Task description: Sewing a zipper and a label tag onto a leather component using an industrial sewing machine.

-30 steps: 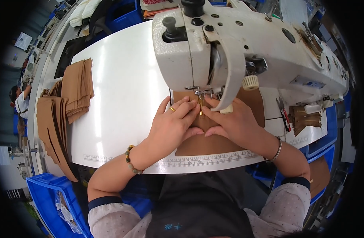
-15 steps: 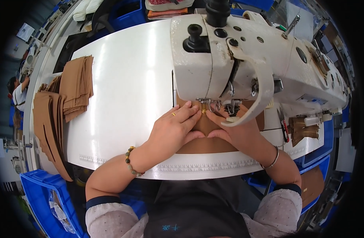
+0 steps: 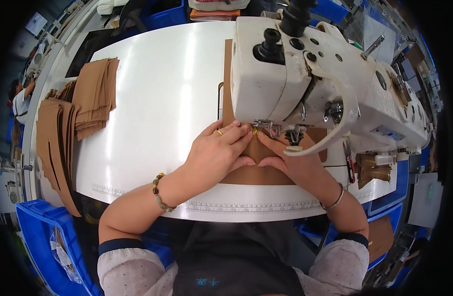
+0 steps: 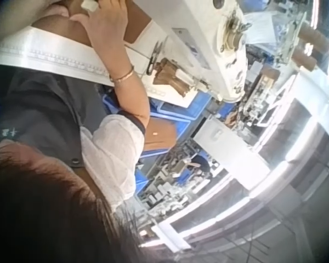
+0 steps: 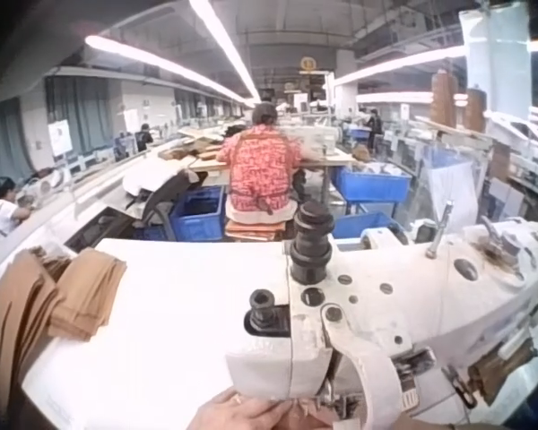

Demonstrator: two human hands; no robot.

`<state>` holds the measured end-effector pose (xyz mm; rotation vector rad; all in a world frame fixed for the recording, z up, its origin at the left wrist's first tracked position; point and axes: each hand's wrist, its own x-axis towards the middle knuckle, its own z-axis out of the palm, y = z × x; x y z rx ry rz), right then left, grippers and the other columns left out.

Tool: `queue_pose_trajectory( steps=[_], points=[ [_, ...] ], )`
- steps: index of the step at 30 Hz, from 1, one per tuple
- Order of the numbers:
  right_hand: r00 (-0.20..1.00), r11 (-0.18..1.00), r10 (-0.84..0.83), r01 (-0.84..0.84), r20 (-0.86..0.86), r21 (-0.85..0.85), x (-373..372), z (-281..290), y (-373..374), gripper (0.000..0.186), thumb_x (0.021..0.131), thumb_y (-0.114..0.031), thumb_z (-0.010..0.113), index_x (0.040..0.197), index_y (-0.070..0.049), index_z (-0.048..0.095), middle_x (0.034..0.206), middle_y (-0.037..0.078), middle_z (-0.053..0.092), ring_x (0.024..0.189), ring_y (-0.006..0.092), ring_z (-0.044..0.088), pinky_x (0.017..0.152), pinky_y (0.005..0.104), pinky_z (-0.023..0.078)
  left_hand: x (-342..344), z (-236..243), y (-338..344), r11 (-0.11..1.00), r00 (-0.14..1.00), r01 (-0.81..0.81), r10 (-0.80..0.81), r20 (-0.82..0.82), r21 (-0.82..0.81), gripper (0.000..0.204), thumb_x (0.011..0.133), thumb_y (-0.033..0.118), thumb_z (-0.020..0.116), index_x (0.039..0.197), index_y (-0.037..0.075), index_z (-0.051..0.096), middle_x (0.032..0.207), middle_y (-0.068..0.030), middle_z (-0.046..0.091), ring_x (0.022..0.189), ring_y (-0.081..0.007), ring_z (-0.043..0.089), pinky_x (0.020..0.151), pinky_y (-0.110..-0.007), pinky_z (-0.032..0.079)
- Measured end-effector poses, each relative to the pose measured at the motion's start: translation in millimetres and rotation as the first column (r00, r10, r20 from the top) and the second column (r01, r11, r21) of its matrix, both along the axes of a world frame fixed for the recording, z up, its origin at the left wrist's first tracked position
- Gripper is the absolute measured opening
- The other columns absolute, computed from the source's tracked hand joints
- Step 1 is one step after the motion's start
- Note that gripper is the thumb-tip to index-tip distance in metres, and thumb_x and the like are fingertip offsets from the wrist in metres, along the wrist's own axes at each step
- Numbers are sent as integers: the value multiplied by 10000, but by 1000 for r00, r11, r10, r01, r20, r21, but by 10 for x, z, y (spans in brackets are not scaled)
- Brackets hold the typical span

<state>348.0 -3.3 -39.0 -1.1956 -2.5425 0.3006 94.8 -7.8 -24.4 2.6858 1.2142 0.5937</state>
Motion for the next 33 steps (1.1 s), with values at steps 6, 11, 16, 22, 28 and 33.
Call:
queue_pose_trajectory(
  steps=[6,11,16,22,28,33],
  points=[
    [999,1000,-24,24,31,-7,12,-50,8,592,782,-436,787,1264,-99,723,1260,106,714,1177,319,662,1019,453,503,7,-1,7,997,998,-5,1,56,77,563,792,420,771,1214,51,724,1185,-64,684,1182,-248,654,1057,-420,503],
    [995,981,50,-33,-83,193,-42,-16,72,594,768,-567,782,1080,-63,756,824,123,692,720,326,663,663,422,532,7,-8,22,998,999,-9,6,44,69,596,786,428,767,1235,40,716,1218,-70,685,1187,-248,654,1051,-396,506],
    [985,963,158,-139,-67,233,-135,191,-39,575,793,-462,790,1179,-43,718,1044,120,733,957,274,713,764,383,581,5,-42,37,994,993,-33,21,115,103,480,829,328,780,1220,54,723,1167,-80,708,1119,-265,685,990,-367,546],
    [907,849,407,-420,108,321,-255,253,-226,415,843,-300,773,1170,-53,702,1121,103,712,1039,233,701,806,341,598,-81,35,41,977,884,-110,179,431,-180,271,882,-22,662,1125,79,727,969,-95,720,850,-281,696,755,-360,562],
    [965,873,249,-263,88,411,-213,259,-254,313,836,-161,766,1129,-62,718,1020,84,720,899,225,701,721,343,561,-139,177,113,967,740,-226,246,626,-114,86,805,7,645,877,47,620,828,-88,635,763,-268,648,670,-351,533],
    [968,932,66,26,-240,362,-59,347,-166,213,825,34,716,1036,3,734,871,117,754,753,250,741,698,326,572,-255,200,85,989,855,-67,127,503,-135,144,742,57,723,863,84,650,717,-23,618,618,-159,628,547,-296,485]
  ],
)
